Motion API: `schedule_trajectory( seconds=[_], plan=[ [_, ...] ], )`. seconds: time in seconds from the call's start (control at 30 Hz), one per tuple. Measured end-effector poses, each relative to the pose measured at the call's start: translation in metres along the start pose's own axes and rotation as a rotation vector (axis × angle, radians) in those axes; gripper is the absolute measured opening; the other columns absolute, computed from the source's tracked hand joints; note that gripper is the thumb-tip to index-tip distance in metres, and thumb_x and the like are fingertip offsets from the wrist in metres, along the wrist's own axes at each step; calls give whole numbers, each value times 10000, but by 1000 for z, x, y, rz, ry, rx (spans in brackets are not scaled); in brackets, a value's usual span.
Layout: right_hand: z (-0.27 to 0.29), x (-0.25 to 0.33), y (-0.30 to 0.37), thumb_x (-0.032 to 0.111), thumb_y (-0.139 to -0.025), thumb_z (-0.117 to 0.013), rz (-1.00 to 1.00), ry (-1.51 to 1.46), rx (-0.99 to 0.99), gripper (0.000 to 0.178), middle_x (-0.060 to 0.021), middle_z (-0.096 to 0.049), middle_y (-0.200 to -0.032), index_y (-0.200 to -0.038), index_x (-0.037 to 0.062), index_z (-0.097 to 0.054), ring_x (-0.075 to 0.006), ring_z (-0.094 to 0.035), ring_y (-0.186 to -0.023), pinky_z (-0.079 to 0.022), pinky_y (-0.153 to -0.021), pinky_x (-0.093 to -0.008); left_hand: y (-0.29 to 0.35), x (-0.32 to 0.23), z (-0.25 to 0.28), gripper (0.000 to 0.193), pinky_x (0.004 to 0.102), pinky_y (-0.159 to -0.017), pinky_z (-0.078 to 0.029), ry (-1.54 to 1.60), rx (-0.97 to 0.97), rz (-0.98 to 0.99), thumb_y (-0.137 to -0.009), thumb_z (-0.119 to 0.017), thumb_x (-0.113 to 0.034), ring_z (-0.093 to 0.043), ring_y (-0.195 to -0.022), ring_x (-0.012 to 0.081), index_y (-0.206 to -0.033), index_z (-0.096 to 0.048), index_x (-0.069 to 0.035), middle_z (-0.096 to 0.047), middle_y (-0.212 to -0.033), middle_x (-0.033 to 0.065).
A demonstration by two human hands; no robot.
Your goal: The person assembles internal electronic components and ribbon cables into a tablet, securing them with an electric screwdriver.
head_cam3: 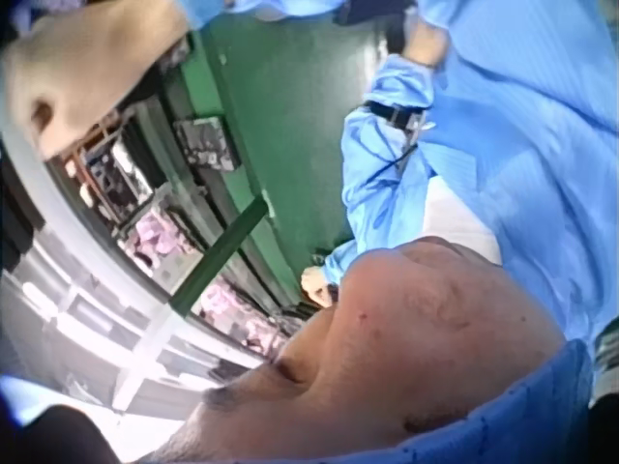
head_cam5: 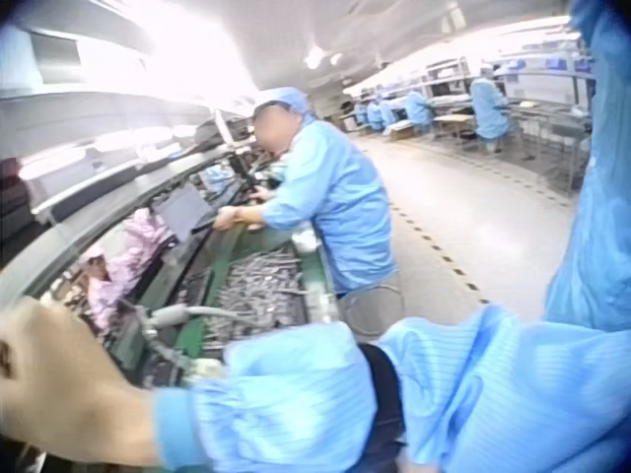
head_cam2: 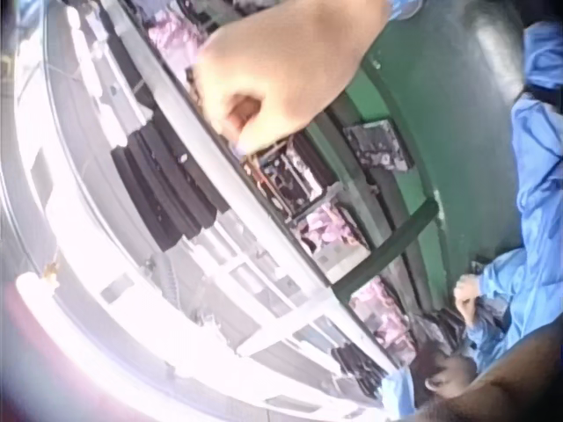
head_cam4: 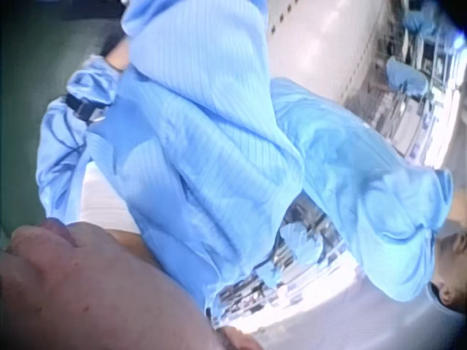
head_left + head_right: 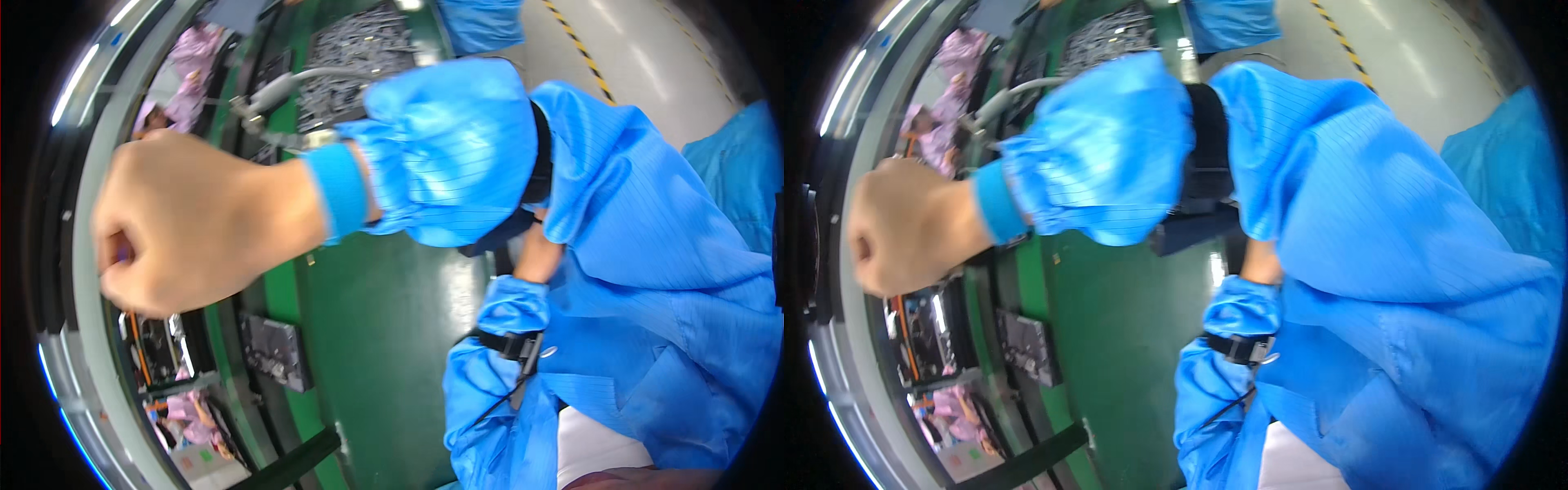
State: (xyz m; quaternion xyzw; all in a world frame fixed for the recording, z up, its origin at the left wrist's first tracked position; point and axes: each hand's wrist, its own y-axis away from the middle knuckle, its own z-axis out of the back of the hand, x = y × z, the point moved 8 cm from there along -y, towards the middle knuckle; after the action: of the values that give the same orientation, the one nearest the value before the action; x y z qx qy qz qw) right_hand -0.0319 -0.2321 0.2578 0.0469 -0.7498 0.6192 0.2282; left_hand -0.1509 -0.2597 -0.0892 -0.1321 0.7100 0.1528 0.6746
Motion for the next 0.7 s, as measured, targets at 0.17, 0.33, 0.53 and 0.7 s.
schedule_trajectory(
  seconds=[0.17, 0.33, 0.53, 0.7],
  plan=[
    [-65, -31, 95, 137, -871, -601, -444, -445, 383, 154, -10, -578, -580, -792, 8, -626, -55, -534, -527, -428, -479, -241, 34, -45, -16, 420, 357, -945, -394, -60, 228, -98, -871, -533, -152, -527, -1096, 295, -1236, -464, 44, -532, -1201, 223],
    [-90, -74, 247, 200, -851, -601, -685, -290, 606, 168, -44, -632, -615, -800, 47, -645, -137, -605, -540, -477, -512, -279, 60, -64, -31, 394, 376, -913, -420, -139, 483, -106, -917, -477, -206, -550, -1048, 322, -1204, -475, 63, -542, -1156, 259],
    [-108, -73, 289, 259, -793, -609, -566, -175, 905, 186, -82, -661, -669, -795, 85, -676, -255, -637, -595, -495, -555, -381, 134, -155, 44, 452, 399, -1003, -360, -230, 378, 49, -890, -544, -188, -466, -1204, 323, -1257, -453, 60, -486, -1285, 199],
    [-102, -95, 294, 420, -880, -531, -912, -402, 956, 425, -79, -652, -642, -719, 48, -660, -236, -626, -552, -475, -527, -348, 204, -150, 247, 295, 283, -733, -471, -28, -1099, -173, -934, -503, -273, -579, -768, 168, -985, -548, 14, -614, -854, 92]
  ],
)
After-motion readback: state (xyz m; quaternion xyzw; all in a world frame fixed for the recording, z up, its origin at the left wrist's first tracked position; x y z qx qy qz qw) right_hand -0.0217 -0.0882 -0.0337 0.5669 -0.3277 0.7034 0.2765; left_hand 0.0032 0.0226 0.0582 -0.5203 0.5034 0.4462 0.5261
